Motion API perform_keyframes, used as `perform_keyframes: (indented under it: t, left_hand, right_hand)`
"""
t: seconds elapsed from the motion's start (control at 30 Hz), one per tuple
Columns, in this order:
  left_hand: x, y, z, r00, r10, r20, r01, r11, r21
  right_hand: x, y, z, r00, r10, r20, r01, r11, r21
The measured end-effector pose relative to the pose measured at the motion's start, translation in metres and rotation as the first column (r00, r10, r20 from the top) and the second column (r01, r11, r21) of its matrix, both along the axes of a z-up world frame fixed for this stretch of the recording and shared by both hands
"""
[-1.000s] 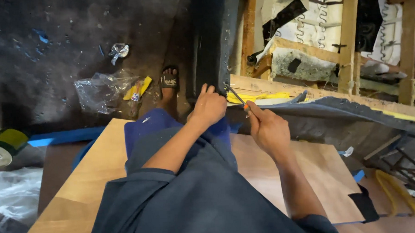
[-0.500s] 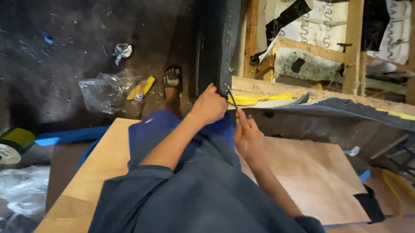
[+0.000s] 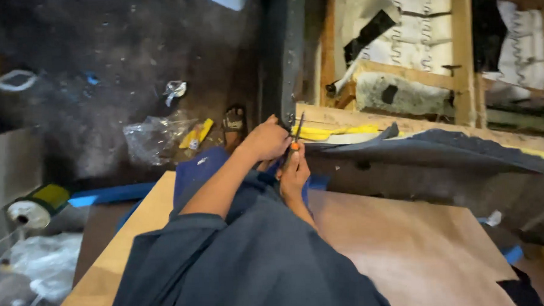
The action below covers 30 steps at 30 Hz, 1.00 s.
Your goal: Removing old fabric and staples from a furniture frame using a screwdriver as a prying tool.
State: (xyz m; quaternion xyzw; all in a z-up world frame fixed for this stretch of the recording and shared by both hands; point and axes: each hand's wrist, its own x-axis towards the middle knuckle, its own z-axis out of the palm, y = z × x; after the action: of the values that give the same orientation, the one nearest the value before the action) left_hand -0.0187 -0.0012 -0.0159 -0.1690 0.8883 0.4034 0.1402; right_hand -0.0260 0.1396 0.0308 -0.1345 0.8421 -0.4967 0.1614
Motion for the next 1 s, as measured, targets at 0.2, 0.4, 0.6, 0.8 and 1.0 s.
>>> perform_keyframes:
  t: [0.2, 0.4, 0.6, 0.8, 1.0]
  left_hand:
    - [0.004, -0.006, 0.028, 1.000, -0.008, 0.001, 0.008, 0.997, 0.082]
    - [0.003, 0.020, 0.019, 0.998, 0.062, -0.026, -0.064, 0.994, -0.090]
    - [0.005, 0.027, 0.062, 0.935, 0.288, -0.207, -0.317, 0.940, -0.124]
    - [0.004, 0.022, 0.067, 0.960, 0.258, -0.110, -0.266, 0.961, -0.070]
    - [0.003, 0.017, 0.070, 0.969, 0.232, -0.081, -0.239, 0.967, -0.092]
  right_hand:
    - [-0.051, 0.012, 0.079, 0.948, 0.042, 0.316, -0.085, 0.989, 0.122]
    - [-0.085, 0.018, 0.106, 0.796, 0.567, -0.211, -0.418, 0.767, 0.486]
    - [-0.085, 0.024, 0.124, 0.624, 0.742, -0.245, -0.390, 0.568, 0.725]
    - [-0.079, 0.028, 0.115, 0.649, 0.716, -0.255, -0.337, 0.572, 0.748]
    - [-0.080, 0.040, 0.093, 0.540, 0.729, -0.420, -0.317, 0.639, 0.701]
